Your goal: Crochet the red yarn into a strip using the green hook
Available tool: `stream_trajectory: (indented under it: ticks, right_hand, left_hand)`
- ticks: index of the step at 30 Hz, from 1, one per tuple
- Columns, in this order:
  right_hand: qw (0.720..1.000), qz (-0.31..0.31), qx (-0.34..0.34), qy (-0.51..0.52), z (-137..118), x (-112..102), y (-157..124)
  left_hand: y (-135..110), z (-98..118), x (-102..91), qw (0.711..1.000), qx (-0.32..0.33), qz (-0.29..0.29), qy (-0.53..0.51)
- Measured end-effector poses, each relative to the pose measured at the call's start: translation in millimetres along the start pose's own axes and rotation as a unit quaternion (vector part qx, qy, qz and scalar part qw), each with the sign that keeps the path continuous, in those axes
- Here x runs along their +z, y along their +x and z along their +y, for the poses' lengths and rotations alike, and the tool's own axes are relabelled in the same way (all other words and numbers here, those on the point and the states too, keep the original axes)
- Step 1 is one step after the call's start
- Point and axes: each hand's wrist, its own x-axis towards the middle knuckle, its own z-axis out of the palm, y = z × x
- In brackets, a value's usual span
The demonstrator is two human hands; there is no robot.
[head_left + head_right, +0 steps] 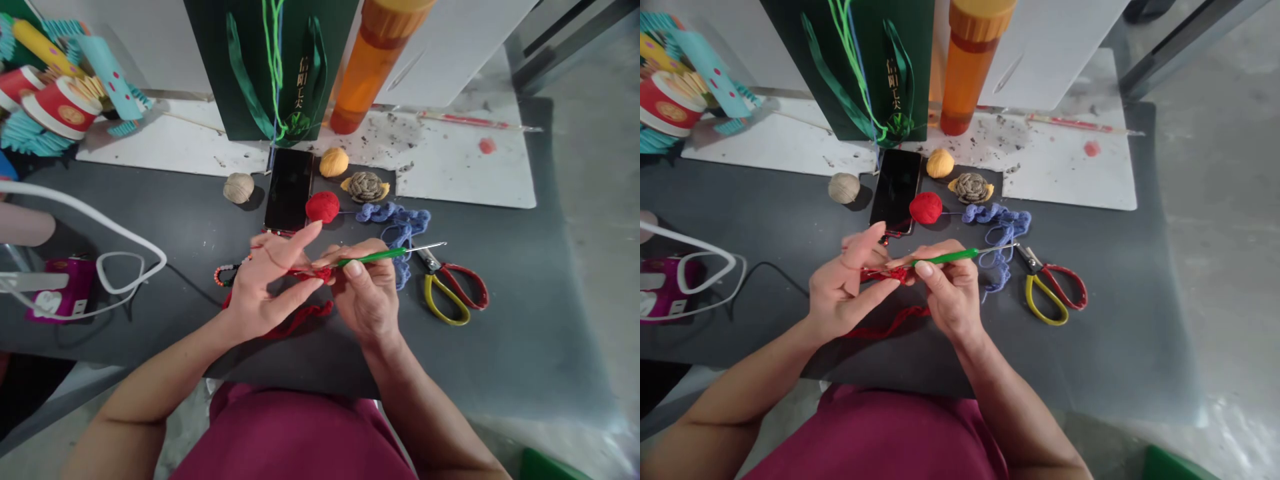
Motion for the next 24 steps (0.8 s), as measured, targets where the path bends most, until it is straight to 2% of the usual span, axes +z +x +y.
stream_trajectory:
  ticks: [2, 3, 9, 15, 19, 22, 24]
  right_hand:
    - [1.000, 0.004, 0.005, 0.000, 0.3, 0.5, 0.3]
    - [1.000, 0.008, 0.009, -0.001, 0.5, 0.8, 0.4]
    - [0.999, 0.029, 0.003, -0.025, 1.6, 0.8, -2.3]
    - [0.997, 0.022, -0.031, -0.074, -0.5, -1.2, -7.3]
    - [0.983, 0.008, -0.119, -0.142, 0.3, -0.2, -7.6]
    - [0.941, 0.002, -0.226, -0.253, 3.2, -0.5, -8.3]
    - [0.917, 0.010, -0.267, -0.296, 4.9, -0.5, -9.1]
  left_hand:
    - [-1.8, 0.4, -0.4, 0.997, 0.034, 0.024, 0.060]
    - [-1.7, 0.5, -0.2, 0.997, 0.031, 0.029, 0.058]
    - [6.5, 2.2, 5.1, 0.990, -0.081, 0.006, -0.119]
    - [7.8, 1.1, 4.4, 0.987, -0.112, 0.032, -0.112]
    - [5.6, -0.4, 6.6, 0.982, -0.127, 0.042, -0.132]
    - [3.6, -2.7, 12.1, 0.959, -0.177, 0.029, -0.220]
    - [2.5, -4.2, 16.1, 0.932, -0.223, 0.025, -0.284]
